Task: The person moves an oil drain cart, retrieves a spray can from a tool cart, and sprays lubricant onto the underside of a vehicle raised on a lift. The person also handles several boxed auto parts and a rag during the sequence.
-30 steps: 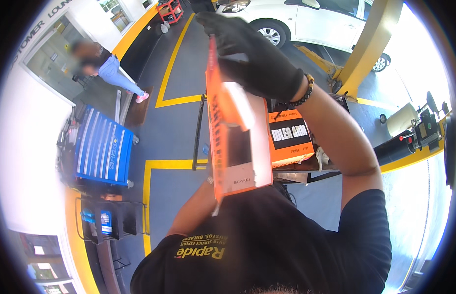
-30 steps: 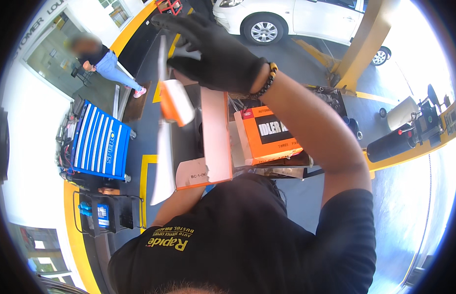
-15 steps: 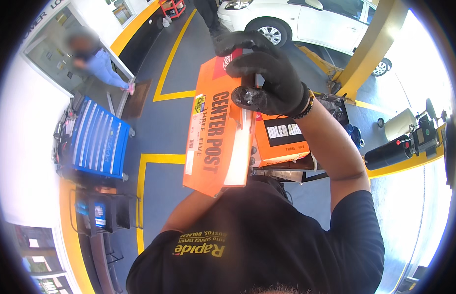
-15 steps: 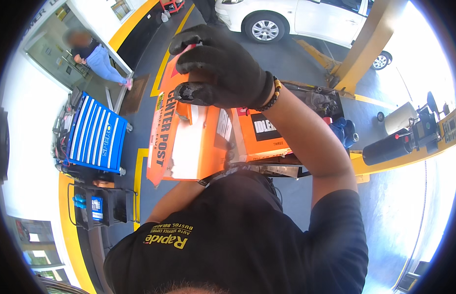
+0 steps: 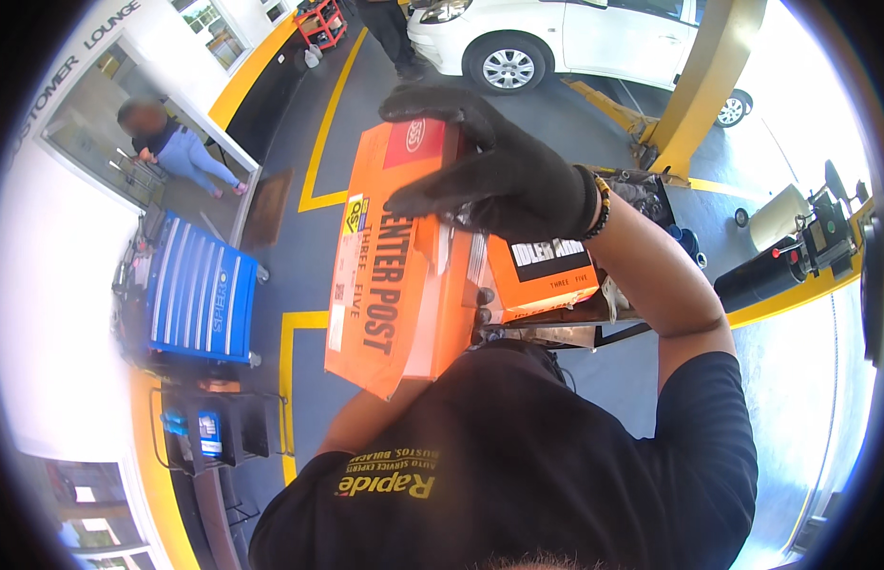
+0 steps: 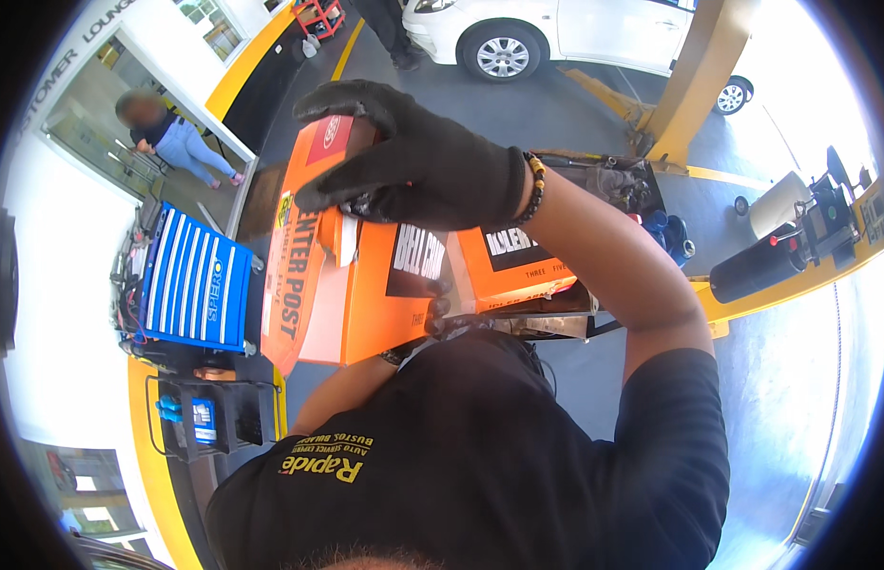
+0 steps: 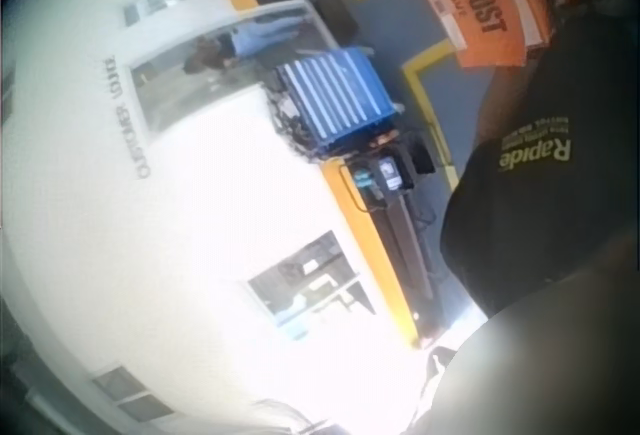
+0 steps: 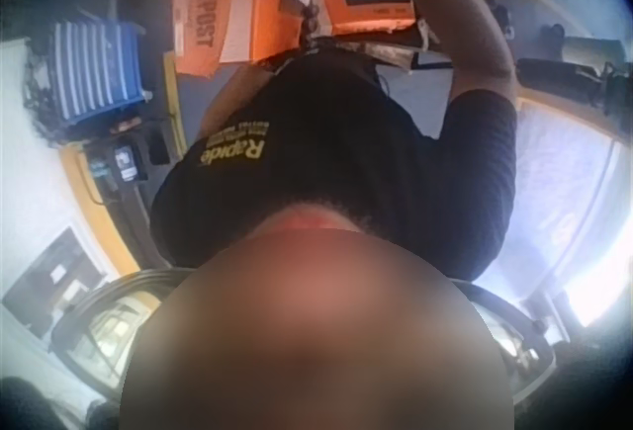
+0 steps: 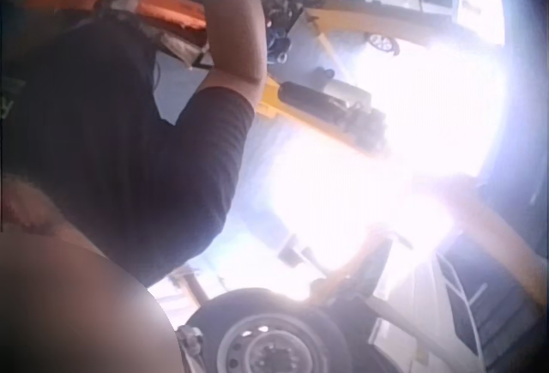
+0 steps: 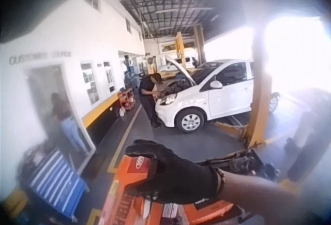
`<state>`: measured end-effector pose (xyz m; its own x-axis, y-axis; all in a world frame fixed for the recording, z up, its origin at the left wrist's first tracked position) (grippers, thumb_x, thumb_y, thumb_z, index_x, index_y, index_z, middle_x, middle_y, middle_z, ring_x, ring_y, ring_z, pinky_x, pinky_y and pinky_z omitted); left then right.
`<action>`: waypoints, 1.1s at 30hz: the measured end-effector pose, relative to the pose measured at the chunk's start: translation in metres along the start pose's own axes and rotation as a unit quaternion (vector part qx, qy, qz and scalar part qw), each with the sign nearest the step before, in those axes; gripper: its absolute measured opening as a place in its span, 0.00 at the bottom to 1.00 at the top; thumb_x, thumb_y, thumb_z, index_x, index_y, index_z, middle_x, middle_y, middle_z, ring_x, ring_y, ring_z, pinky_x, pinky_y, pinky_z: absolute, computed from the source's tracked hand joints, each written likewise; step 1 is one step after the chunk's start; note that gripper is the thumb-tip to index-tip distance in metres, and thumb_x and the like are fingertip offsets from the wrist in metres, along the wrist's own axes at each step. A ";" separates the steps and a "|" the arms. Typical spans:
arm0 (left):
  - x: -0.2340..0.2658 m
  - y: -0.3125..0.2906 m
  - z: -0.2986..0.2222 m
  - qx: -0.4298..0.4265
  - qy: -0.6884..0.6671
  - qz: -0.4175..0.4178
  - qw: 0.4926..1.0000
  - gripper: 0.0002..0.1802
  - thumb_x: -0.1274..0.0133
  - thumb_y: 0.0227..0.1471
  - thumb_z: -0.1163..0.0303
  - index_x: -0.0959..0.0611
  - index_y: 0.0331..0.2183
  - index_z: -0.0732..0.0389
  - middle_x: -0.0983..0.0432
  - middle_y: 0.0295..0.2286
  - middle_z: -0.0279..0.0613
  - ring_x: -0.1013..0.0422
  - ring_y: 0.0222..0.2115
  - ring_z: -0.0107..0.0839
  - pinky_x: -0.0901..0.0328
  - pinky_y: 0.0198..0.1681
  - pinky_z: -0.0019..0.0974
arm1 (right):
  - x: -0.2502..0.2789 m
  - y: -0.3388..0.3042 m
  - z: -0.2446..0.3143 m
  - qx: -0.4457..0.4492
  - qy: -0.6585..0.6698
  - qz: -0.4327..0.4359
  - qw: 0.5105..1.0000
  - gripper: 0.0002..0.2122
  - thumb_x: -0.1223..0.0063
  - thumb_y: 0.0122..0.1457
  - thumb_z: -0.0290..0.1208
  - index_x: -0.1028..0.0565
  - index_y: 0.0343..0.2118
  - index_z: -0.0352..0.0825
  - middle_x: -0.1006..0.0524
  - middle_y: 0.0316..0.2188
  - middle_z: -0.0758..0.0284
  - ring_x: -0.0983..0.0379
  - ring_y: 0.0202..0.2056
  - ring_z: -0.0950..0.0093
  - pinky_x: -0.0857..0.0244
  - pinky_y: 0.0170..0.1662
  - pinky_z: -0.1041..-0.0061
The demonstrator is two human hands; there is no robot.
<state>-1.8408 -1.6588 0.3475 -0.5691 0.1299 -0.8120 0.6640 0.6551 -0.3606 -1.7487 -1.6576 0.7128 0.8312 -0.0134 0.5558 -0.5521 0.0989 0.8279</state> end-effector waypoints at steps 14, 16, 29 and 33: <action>-0.020 0.001 -0.011 -0.004 -0.165 0.227 0.960 0.38 0.50 0.60 0.39 0.27 0.55 0.64 0.26 0.47 0.50 0.26 0.43 0.47 0.30 0.42 0.49 | -0.011 -0.070 -0.027 -0.277 0.123 -0.208 0.930 0.33 0.31 0.54 0.26 0.34 0.63 0.30 0.43 0.68 0.54 0.44 0.67 0.64 0.44 0.67 0.65; -0.007 0.009 -0.019 -0.024 -0.152 0.217 0.964 0.37 0.50 0.60 0.40 0.27 0.55 0.64 0.26 0.48 0.50 0.26 0.43 0.47 0.30 0.42 0.49 | -0.021 -0.096 -0.031 -0.354 0.137 -0.221 0.898 0.49 0.33 0.57 0.29 0.57 0.73 0.30 0.48 0.70 0.49 0.52 0.71 0.58 0.55 0.72 0.63; 0.055 -0.018 -0.015 -0.052 -0.153 0.144 0.976 0.36 0.50 0.62 0.43 0.28 0.56 0.64 0.27 0.49 0.50 0.26 0.45 0.46 0.31 0.45 0.50 | -0.085 -0.135 0.023 -0.375 0.201 -0.228 0.876 0.35 0.42 0.67 0.38 0.47 0.70 0.31 0.40 0.65 0.49 0.42 0.67 0.56 0.44 0.67 0.58; 0.082 -0.033 -0.021 -0.076 -0.160 0.109 0.978 0.35 0.50 0.62 0.43 0.28 0.57 0.64 0.28 0.50 0.49 0.26 0.45 0.46 0.31 0.46 0.50 | -0.073 -0.230 0.022 -0.361 0.054 -0.203 0.909 0.25 0.44 0.66 0.31 0.35 0.63 0.30 0.29 0.59 0.56 0.29 0.58 0.60 0.33 0.59 0.65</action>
<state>-1.9195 -1.6538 0.3026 -0.2253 0.0550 -0.9727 0.6587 0.7442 -0.1105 -1.6837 -1.7018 0.4831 0.9797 -0.1005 0.1732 -0.0442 0.7352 0.6764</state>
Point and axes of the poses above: each hand's wrist, its own y-axis towards the middle knuckle, its own x-axis out of the back of the hand, z = x × y, the point moved 10 cm from there along y, towards the middle knuckle
